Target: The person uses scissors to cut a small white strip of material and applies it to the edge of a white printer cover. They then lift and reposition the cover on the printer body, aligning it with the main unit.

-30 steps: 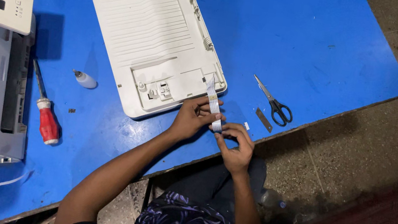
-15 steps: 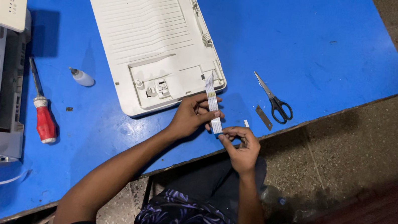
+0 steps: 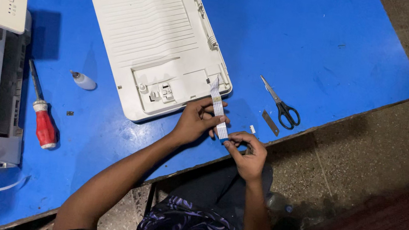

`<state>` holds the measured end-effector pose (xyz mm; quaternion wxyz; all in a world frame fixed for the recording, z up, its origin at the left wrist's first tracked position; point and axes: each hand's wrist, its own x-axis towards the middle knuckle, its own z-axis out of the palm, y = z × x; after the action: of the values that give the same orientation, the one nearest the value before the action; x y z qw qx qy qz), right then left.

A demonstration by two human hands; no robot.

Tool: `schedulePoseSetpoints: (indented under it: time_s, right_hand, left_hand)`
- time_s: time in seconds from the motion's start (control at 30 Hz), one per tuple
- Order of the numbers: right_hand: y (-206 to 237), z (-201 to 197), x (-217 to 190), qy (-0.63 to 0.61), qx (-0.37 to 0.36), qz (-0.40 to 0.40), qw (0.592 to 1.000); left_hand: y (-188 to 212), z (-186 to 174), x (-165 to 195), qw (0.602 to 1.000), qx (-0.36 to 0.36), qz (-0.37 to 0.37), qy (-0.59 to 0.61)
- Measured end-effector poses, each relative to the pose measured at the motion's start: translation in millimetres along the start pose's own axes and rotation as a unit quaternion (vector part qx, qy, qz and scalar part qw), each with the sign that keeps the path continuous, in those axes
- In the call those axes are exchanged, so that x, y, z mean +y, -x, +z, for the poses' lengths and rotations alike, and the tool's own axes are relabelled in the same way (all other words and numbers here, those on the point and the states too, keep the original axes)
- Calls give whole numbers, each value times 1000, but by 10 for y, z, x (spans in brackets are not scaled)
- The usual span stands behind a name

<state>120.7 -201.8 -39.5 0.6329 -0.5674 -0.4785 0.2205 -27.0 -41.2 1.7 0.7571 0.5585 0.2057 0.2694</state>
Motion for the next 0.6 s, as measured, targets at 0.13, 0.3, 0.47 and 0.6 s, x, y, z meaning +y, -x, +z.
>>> schedulePoseSetpoints:
  time_s: [0.13,0.3,0.47,0.6]
  right_hand:
    - [-12,8,-5,5,6,6,1000]
    - [-19,16,-27,17,8,9,1000]
    - [-24,35,-59,2,-4,-1,1000]
    - [-96,54,-125,-24,-33,-38,998]
  left_hand:
    - [-9,4,-21,1000,-2,3,6]
    - [-18,-15,-77,1000,-2,9,15]
    - [-13,-19,-119,1000,9,15,22]
    - [29,28,3,999,42,15,2]
